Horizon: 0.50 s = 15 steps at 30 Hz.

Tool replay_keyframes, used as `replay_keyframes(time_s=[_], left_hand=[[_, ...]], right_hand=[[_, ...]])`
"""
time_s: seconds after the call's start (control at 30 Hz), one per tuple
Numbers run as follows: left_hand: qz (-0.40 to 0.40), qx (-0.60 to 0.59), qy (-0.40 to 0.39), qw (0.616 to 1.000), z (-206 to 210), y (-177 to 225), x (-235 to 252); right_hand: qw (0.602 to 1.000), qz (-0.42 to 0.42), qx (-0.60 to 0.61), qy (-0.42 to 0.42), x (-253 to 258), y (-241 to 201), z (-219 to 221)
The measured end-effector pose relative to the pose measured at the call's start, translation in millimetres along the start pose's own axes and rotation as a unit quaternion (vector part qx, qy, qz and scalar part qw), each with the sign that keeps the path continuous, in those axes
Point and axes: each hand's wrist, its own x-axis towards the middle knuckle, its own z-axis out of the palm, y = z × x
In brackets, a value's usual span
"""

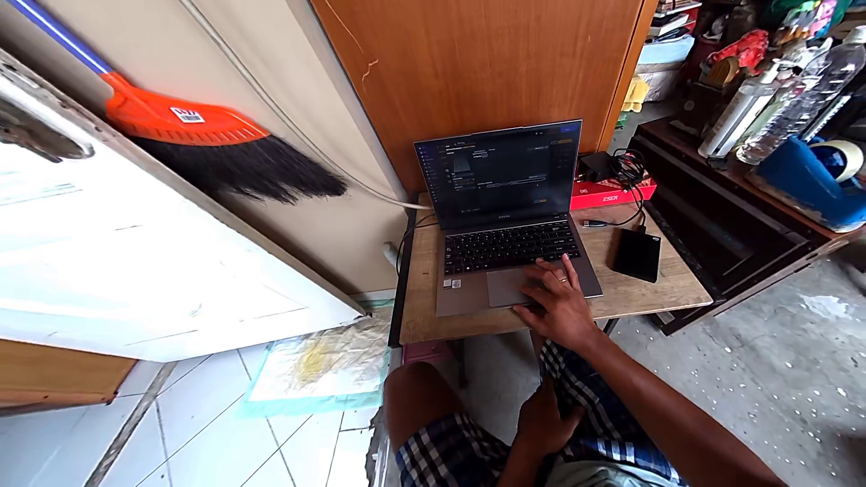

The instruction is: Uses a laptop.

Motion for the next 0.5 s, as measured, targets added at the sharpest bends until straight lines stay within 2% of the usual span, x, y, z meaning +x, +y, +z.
replay_keyframes(time_s=[0.27, 0.5], left_hand=[[-0.003, 0.005, -0.006, 1.000, 0.6, 0.1, 1.6], [0.000, 0.003, -0.004, 1.000, 0.8, -0.7, 2.2]], right_hand=[[0.999, -0.010, 0.008, 0.031, -1.6, 0.8, 0.1], [1.000, -0.006, 0.001, -0.004, 0.6, 0.6, -0.2]])
